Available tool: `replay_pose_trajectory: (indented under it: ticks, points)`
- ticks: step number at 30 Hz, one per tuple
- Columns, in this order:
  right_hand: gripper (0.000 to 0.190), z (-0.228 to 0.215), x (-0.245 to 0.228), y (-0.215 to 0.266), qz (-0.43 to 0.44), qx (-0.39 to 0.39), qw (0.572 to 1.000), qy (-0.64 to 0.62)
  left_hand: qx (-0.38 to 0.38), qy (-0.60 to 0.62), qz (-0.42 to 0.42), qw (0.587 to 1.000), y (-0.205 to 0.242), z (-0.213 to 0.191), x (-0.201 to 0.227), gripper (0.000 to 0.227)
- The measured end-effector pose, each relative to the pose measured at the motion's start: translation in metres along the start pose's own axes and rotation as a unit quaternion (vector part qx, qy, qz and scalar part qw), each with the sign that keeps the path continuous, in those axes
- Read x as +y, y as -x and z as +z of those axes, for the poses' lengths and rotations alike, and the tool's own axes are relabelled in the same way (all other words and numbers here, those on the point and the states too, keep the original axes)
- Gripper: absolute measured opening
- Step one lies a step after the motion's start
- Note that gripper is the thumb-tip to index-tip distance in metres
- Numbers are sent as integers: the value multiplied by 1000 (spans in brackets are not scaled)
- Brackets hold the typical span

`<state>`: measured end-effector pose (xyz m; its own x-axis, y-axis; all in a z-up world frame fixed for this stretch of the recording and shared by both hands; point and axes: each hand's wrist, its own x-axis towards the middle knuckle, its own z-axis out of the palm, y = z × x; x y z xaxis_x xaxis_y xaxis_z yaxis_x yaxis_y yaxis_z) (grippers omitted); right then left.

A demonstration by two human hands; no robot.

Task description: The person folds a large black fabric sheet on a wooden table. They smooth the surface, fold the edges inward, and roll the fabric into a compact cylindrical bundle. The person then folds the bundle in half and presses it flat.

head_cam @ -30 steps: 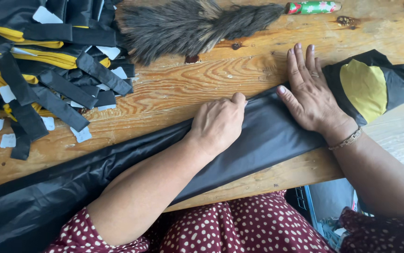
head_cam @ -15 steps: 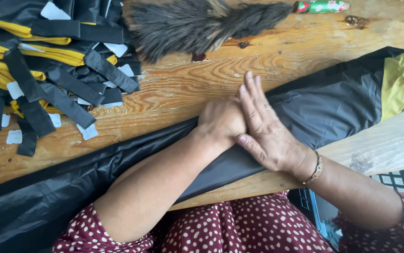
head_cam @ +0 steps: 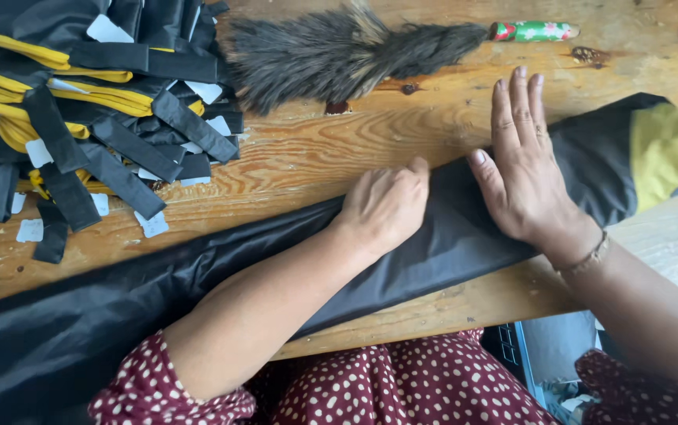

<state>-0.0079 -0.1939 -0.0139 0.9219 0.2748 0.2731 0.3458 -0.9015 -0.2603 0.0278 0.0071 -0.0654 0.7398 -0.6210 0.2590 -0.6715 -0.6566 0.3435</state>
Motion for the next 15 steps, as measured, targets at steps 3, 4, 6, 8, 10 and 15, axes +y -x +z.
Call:
replay_pose_trajectory:
  ticks: [3, 4, 6, 8, 10, 15]
  points:
    - [68, -17, -39, -5, -96, 55, 987, -117, -141, 90, -83, 983, -38, -10, 19, 24]
    - [68, -15, -39, -5, -98, 55, 987, -118, -140, 88, -84, 983, -47, -11, 26, 24]
    - [66, -11, -39, -6, -106, 50, 979, -168, -178, 164, -61, 968, -63, -14, 40, 30]
    - [61, 6, -6, -6, -35, 51, 979, -194, -140, 205, -85, 965, -74, -5, 43, 35]
    - [58, 20, 19, -4, 36, 52, 974, -217, -101, 246, -107, 958, -80, -4, 45, 43]
    - [53, 21, 31, 1, 15, 114, 955, -273, 40, 103, -12, 994, -75, 4, 47, 26]
